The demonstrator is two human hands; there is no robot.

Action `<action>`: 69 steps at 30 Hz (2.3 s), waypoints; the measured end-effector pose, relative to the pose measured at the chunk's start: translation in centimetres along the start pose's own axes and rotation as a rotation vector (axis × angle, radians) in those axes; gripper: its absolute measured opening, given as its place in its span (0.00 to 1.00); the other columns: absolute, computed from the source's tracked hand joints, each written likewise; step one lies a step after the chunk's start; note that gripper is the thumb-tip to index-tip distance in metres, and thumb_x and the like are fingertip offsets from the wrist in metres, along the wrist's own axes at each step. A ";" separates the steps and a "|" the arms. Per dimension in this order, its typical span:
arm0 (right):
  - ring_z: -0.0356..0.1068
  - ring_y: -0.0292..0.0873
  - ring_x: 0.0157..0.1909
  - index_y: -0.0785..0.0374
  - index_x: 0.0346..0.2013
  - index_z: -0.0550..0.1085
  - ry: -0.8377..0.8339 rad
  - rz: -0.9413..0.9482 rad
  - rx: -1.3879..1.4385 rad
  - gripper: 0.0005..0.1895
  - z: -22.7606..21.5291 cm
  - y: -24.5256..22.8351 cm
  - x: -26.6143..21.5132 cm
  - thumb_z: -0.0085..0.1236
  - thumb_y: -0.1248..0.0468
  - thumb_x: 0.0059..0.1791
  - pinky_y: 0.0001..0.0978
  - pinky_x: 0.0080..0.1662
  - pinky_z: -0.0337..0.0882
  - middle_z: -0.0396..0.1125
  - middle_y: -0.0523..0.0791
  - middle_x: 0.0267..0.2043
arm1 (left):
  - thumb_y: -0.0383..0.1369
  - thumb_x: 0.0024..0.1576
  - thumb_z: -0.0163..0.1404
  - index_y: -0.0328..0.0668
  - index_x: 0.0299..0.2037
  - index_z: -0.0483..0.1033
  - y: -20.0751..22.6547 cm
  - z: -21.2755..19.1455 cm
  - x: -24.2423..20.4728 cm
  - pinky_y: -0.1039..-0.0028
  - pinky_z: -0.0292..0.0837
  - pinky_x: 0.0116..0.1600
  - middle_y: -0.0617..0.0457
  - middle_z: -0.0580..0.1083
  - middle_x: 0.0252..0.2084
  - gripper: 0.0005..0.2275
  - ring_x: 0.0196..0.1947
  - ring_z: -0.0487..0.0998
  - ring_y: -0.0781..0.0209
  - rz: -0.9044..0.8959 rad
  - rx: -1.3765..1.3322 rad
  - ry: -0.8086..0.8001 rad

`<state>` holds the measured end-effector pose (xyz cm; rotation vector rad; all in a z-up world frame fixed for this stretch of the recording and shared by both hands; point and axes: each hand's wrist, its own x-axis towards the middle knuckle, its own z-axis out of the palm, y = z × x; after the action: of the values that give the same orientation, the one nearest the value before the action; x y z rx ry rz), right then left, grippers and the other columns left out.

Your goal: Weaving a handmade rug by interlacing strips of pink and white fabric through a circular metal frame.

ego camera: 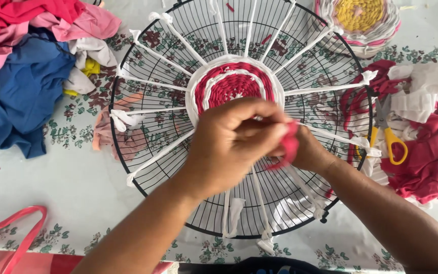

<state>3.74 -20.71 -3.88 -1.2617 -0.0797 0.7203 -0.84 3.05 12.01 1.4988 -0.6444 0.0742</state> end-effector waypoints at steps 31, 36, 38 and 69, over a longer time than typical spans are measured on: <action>0.72 0.37 0.30 0.65 0.38 0.81 0.157 -0.223 -0.711 0.06 2.1 -1.1 -0.8 0.66 0.68 0.47 0.28 0.36 0.74 0.76 0.46 0.27 | 0.18 0.48 0.53 0.41 0.33 0.79 -13.6 2.4 -7.6 0.65 0.75 0.30 0.49 0.74 0.26 0.08 0.29 0.78 0.52 0.395 1.281 -0.627; 0.73 0.39 0.31 0.62 0.39 0.81 0.133 -0.217 -0.774 0.06 2.5 -1.9 -1.0 0.65 0.67 0.48 0.33 0.39 0.76 0.76 0.47 0.28 | 0.21 0.57 0.52 0.39 0.33 0.72 -11.7 2.3 -7.7 0.70 0.76 0.29 0.49 0.70 0.33 0.04 0.28 0.79 0.55 0.554 1.203 -0.293; 0.74 0.39 0.31 0.63 0.39 0.81 0.136 -0.215 -0.752 0.06 2.5 -1.7 -0.9 0.65 0.67 0.48 0.32 0.38 0.76 0.77 0.47 0.28 | 0.22 0.52 0.55 0.43 0.27 0.74 -12.4 1.6 -8.7 0.68 0.74 0.28 0.50 0.71 0.27 0.05 0.26 0.78 0.55 0.478 1.215 -0.388; 0.74 0.39 0.25 0.70 0.37 0.78 0.112 -0.081 -0.592 0.03 3.5 -2.3 -0.8 0.60 0.73 0.49 0.27 0.31 0.79 0.75 0.48 0.26 | 0.23 0.56 0.48 0.45 0.51 0.67 -2.6 -15.3 -2.6 0.77 0.60 0.14 0.56 0.65 0.20 0.14 0.11 0.63 0.66 -0.243 -0.310 0.481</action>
<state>2.59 -18.46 -0.42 -1.8499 -0.2654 0.5701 3.46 17.98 9.48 1.1872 -0.0780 0.1362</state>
